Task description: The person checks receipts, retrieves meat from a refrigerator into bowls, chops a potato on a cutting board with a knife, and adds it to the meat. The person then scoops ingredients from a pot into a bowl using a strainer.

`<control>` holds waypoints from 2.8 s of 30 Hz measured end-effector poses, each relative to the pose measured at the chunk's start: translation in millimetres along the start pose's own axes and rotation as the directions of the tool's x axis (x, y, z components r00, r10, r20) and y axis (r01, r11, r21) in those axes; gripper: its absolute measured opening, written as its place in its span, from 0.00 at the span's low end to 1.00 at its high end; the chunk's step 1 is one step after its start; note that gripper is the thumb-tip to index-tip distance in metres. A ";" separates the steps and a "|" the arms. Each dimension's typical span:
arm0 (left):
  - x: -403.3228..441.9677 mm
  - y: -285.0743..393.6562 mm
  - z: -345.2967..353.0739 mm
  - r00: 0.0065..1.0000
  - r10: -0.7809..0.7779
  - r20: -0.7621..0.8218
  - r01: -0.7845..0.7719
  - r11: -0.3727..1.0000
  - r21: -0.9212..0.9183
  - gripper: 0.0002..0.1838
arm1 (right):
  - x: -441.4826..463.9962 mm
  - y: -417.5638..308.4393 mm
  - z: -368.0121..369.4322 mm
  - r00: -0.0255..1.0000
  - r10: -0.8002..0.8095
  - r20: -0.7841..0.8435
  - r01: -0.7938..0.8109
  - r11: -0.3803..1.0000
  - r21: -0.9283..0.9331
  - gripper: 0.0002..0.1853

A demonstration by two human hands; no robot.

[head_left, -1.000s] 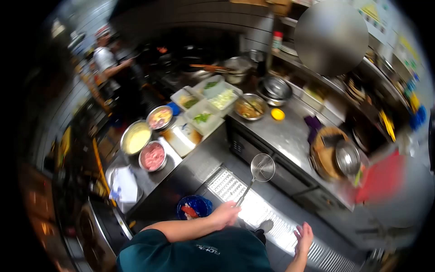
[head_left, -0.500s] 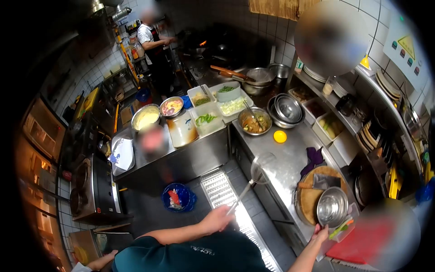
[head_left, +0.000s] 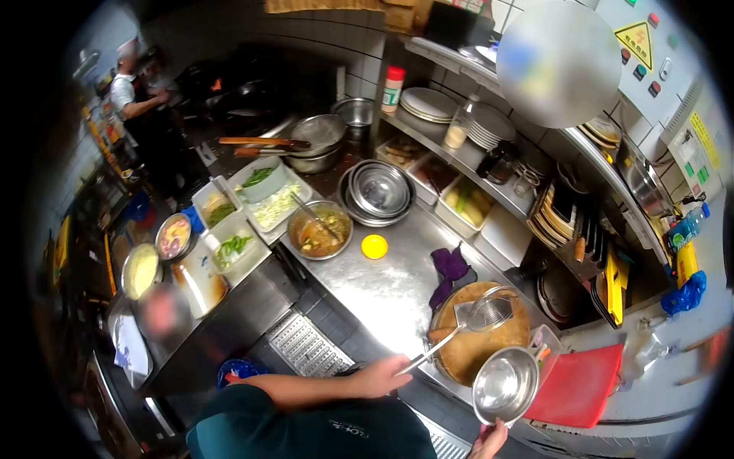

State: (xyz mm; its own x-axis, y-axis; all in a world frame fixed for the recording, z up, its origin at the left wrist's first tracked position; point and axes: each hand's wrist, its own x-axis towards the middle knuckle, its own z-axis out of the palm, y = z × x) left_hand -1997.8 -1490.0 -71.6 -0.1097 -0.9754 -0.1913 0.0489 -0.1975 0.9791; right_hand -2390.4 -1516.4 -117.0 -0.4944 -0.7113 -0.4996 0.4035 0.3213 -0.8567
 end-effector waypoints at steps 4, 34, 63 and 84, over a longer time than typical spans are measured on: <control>30.2 36.2 -6.0 0.994 -0.051 0.093 0.049 0.999 0.019 0.10 | -70.5 -12.5 12.2 0.993 0.004 -0.114 -0.016 0.994 -0.109 0.22; 52.8 18.0 -16.9 0.995 -0.099 -0.007 0.098 0.992 -0.079 0.14 | -103.5 20.7 35.2 0.943 -0.012 -0.334 -0.104 0.939 -0.328 0.14; 58.4 -45.3 399.5 0.331 -0.107 0.938 -0.674 0.669 0.314 0.09 | -177.1 128.1 -324.2 0.512 0.242 -0.824 0.299 0.850 0.435 0.04; 32.7 -132.7 906.2 0.397 -0.299 0.868 -0.376 0.809 0.451 0.07 | -65.9 27.9 -719.2 0.316 0.329 -0.890 0.513 0.730 0.451 0.05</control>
State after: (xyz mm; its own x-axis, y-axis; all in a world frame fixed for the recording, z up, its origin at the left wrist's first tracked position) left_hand -2907.5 -1406.8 -144.8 -0.9196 -0.2432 -0.3084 -0.3669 0.2514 0.8957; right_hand -2900.3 -1011.0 -200.1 -0.7087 0.4376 -0.5534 0.3888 -0.4122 -0.8240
